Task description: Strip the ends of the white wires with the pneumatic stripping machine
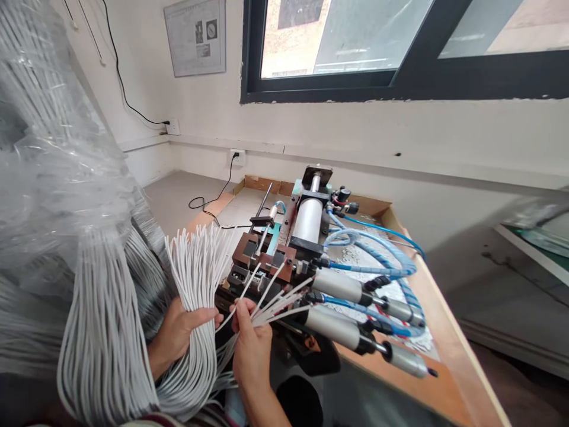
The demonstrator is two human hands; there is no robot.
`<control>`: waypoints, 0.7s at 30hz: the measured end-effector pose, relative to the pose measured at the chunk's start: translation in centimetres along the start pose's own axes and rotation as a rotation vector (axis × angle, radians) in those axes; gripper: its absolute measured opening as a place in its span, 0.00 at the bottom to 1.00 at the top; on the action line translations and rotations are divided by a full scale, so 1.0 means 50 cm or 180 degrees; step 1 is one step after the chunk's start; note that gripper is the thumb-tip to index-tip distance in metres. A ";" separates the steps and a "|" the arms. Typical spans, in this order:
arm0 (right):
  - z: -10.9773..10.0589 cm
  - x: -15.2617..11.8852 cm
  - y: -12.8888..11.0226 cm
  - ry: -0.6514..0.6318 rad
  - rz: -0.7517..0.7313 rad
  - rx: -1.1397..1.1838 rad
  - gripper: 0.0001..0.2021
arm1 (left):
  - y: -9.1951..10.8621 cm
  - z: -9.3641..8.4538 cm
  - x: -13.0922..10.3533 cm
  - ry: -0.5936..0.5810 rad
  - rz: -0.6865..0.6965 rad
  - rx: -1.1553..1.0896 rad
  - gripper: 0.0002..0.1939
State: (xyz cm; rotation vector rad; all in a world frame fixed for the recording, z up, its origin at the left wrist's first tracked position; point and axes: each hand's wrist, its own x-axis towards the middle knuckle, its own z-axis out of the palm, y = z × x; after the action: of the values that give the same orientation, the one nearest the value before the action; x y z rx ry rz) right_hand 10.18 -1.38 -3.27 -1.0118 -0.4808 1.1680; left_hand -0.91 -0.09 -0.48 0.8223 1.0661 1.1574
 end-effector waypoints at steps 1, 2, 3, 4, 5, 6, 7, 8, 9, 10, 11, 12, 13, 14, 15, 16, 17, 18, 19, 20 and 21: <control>0.001 0.004 -0.002 0.0064 0.0001 0.0056 0.12 | 0.000 0.001 0.000 -0.0024 -0.0019 -0.0116 0.07; 0.002 0.008 -0.004 0.0119 0.0012 0.0112 0.12 | 0.000 0.002 0.001 -0.0032 -0.0030 -0.0177 0.07; 0.004 0.012 -0.006 0.0171 0.0040 0.0174 0.12 | 0.001 0.003 0.001 -0.0015 -0.0065 -0.0212 0.08; 0.006 0.015 -0.009 0.0227 0.0086 0.0247 0.12 | 0.002 0.005 0.001 0.0004 -0.0082 -0.0237 0.08; 0.008 0.018 -0.011 0.0285 0.0151 0.0329 0.13 | 0.004 0.006 0.001 0.0003 -0.0087 -0.0259 0.09; 0.009 0.021 -0.015 0.0345 0.0234 0.0418 0.13 | 0.005 0.008 0.001 -0.0016 -0.0077 -0.0282 0.10; 0.011 0.023 -0.018 0.0387 0.0328 0.0507 0.13 | 0.007 0.010 0.001 -0.0044 -0.0059 -0.0291 0.10; 0.012 0.025 -0.021 0.0396 0.0421 0.0585 0.14 | 0.009 0.012 0.002 -0.0067 -0.0033 -0.0294 0.10; 0.012 0.027 -0.024 0.0381 0.0505 0.0646 0.13 | 0.011 0.014 0.002 -0.0079 -0.0004 -0.0287 0.09; 0.013 0.028 -0.027 0.0357 0.0579 0.0692 0.13 | 0.012 0.016 0.002 -0.0087 0.0023 -0.0262 0.08; 0.013 0.030 -0.029 0.0340 0.0641 0.0728 0.13 | 0.012 0.017 0.003 -0.0090 0.0043 -0.0228 0.08; 0.013 0.030 -0.031 0.0338 0.0696 0.0764 0.13 | 0.011 0.018 0.003 -0.0087 0.0069 -0.0190 0.08; 0.013 0.031 -0.032 0.0360 0.0748 0.0799 0.13 | 0.010 0.018 0.003 -0.0092 0.0098 -0.0153 0.08; 0.013 0.030 -0.034 0.0382 0.0817 0.0831 0.13 | 0.008 0.017 0.003 -0.0105 0.0131 -0.0112 0.08; 0.013 0.029 -0.036 0.0377 0.0894 0.0850 0.14 | 0.005 0.017 0.003 -0.0121 0.0162 -0.0059 0.07; 0.014 0.027 -0.038 0.0328 0.0967 0.0845 0.14 | 0.003 0.016 0.003 -0.0127 0.0189 -0.0008 0.07; 0.015 0.024 -0.040 0.0227 0.1014 0.0822 0.15 | 0.002 0.016 0.002 -0.0141 0.0210 0.0046 0.07; 0.016 0.021 -0.041 0.0061 0.1030 0.0773 0.15 | 0.001 0.016 0.002 -0.0181 0.0223 0.0107 0.07; 0.018 0.016 -0.042 -0.0143 0.1013 0.0692 0.16 | 0.002 0.017 0.002 -0.0257 0.0233 0.0179 0.07; 0.018 0.012 -0.042 -0.0329 0.0948 0.0589 0.16 | 0.003 0.018 0.001 -0.0346 0.0246 0.0259 0.07; 0.019 0.007 -0.041 -0.0454 0.0847 0.0479 0.16 | 0.005 0.020 0.000 -0.0407 0.0229 0.0337 0.06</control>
State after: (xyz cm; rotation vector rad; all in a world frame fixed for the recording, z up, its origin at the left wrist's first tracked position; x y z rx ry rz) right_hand 10.66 -0.76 -1.13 -0.8835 -0.3710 1.4990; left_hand -0.04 0.00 0.04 1.0115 1.0052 1.1003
